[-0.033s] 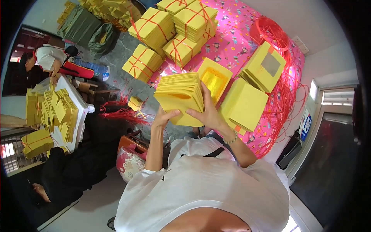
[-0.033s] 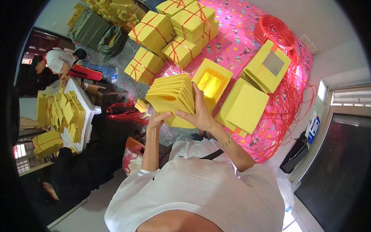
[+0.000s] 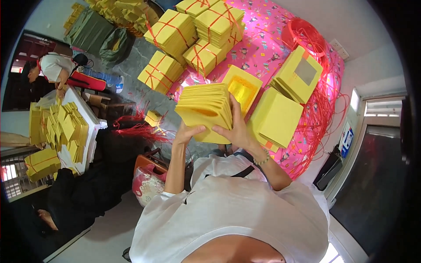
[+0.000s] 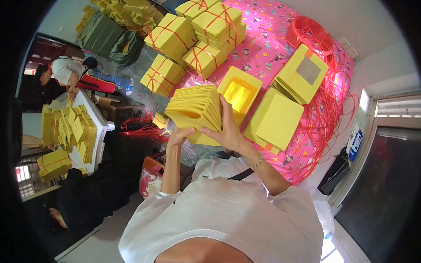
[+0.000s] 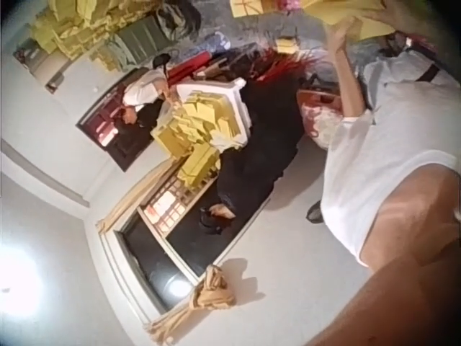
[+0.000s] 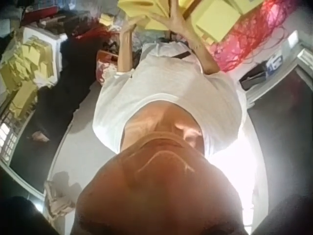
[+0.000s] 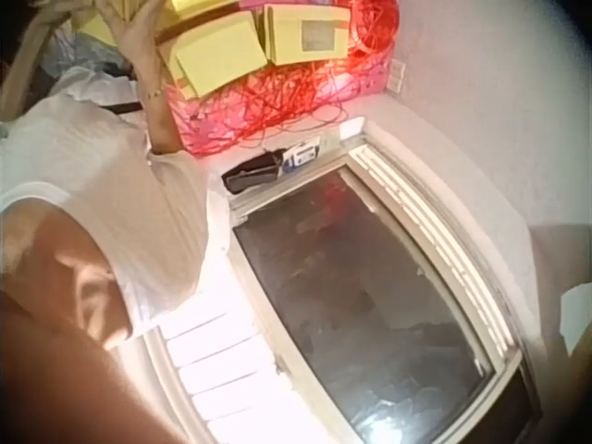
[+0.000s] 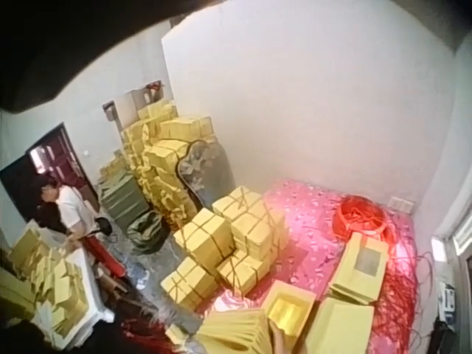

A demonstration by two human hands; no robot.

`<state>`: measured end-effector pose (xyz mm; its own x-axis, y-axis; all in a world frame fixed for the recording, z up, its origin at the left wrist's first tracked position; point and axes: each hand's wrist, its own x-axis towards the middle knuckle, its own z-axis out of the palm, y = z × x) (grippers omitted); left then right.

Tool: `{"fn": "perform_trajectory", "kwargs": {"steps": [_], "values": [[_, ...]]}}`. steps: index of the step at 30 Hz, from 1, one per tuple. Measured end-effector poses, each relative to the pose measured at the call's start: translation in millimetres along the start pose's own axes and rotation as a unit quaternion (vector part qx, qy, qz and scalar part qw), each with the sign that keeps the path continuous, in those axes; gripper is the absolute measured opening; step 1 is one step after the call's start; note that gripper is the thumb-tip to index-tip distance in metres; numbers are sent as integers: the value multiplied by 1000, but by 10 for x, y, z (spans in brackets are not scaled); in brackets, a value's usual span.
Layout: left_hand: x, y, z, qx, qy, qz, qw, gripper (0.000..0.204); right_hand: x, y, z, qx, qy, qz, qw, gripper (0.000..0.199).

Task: Counting and organizing stacks of yellow paper slips on a table.

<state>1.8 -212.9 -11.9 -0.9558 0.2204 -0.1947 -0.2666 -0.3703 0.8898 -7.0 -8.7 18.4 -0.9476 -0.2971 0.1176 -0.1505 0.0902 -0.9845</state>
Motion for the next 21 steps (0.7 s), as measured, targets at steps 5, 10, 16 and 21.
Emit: {"fn": "perform_trajectory", "kwargs": {"steps": [5, 10, 16, 21], "values": [[9, 105, 303, 54, -88, 12, 995, 75, -289, -114, -97, 30, 91, -90, 991, 106], [-15, 188, 671, 69, -124, 74, 987, 75, -468, -115, -196, 60, 160, -112, 979, 116], [33, 99, 771, 103, -138, 107, 979, 77, -627, -253, -367, -25, 151, -132, 979, 123], [98, -117, 655, 87, -158, 108, 978, 82, -709, -339, -473, 10, 109, -131, 985, 120]]}}
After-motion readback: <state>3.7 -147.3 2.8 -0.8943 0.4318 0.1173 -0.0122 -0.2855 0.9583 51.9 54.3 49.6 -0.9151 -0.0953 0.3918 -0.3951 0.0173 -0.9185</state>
